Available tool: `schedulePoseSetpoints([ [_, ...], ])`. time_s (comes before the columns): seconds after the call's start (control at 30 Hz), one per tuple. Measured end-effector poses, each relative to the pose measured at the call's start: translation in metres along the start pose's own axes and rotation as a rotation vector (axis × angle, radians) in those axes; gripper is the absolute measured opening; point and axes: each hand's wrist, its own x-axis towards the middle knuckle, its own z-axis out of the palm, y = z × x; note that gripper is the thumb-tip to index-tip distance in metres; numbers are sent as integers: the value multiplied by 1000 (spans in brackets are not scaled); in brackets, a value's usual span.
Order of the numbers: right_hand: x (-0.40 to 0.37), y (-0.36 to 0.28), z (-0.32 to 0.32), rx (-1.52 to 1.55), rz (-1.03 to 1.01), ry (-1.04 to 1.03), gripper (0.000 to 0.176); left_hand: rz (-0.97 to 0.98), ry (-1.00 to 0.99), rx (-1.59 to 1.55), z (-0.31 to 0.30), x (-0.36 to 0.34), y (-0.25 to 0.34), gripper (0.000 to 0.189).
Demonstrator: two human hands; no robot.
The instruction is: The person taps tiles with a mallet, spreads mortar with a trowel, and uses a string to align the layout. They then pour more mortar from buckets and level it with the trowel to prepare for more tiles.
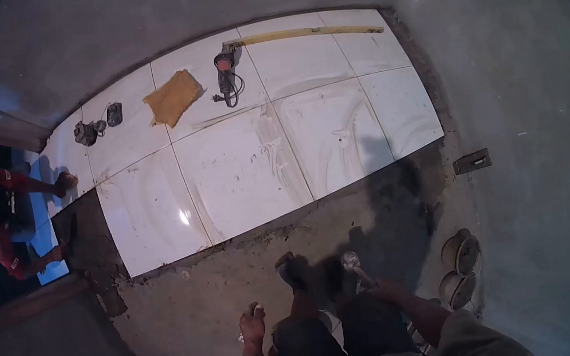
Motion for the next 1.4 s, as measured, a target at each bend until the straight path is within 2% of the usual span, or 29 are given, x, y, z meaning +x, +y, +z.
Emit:
schedulePoseSetpoints([
  [0.13, -12, -10, -27, -27, 40, 61, 51, 37, 21, 19, -7, 24, 12, 42],
  [0.23, 6, 12, -18, 73, -9, 105, 52, 160, 59, 59, -15, 43, 31, 43],
  [0.37, 6, 16, -21, 122, -17, 87, 57, 210, 115, 88, -18, 41, 82, 44],
  [0.47, -2, 21, -32, 118, 13, 40, 56, 244, 117, 137, -4, 46, 80, 44],
  [0.53, -3, 36, -29, 105, -96, 11, 55, 288, 103, 130, 9, 37, 83, 45],
  [0.67, -14, 67, -42, 92, -141, 30, 53, 248, 136, 153, 51, -4, 117, 44],
  [0.77, 1, 121, -49, 126, -183, -10, 54, 262, 109, 5, 88, -23, 128, 44],
  [0.87, -9, 166, -83, 289, -197, -13, 52, 317, 67, -5, 136, -36, 154, 44],
  [0.93, -24, 179, -123, 112, -100, -10, 52, 455, 83, 40, 168, -30, 159, 43],
  [0.97, -26, 193, -133, 116, -102, 8, 52, 391, 68, 39, 178, -63, 201, 43],
  [1.03, -29, 218, -152, 274, 54, -38, 51, 395, 45, 39, 202, -67, 217, 43],
  [1.07, -32, 230, -160, 273, 39, -18, 51, 385, 19, 44, 211, -72, 233, 43],
  [1.1, -36, 243, -164, 234, 60, 121, 49, 438, -13, 201, 213, -81, 251, 43],
  [1.13, -39, 256, -168, 202, 86, 257, 48, 455, -11, 201, 222, -79, 260, 43],
  [1.2, -41, 286, -175, 242, 68, 287, 44, 518, 52, 258, 243, -78, 282, 42],
  [1.23, -43, 303, -175, 270, 51, 308, 41, 614, 38, 194, 253, -80, 289, 43],
  [1.33, -30, 358, -147, 440, 95, 288, 35, 545, -89, 332, 276, -79, 317, 44],
  [1.4, -67, 363, -150, 566, 136, 259, 33, 581, -45, 308, 303, -66, 321, 45],
])
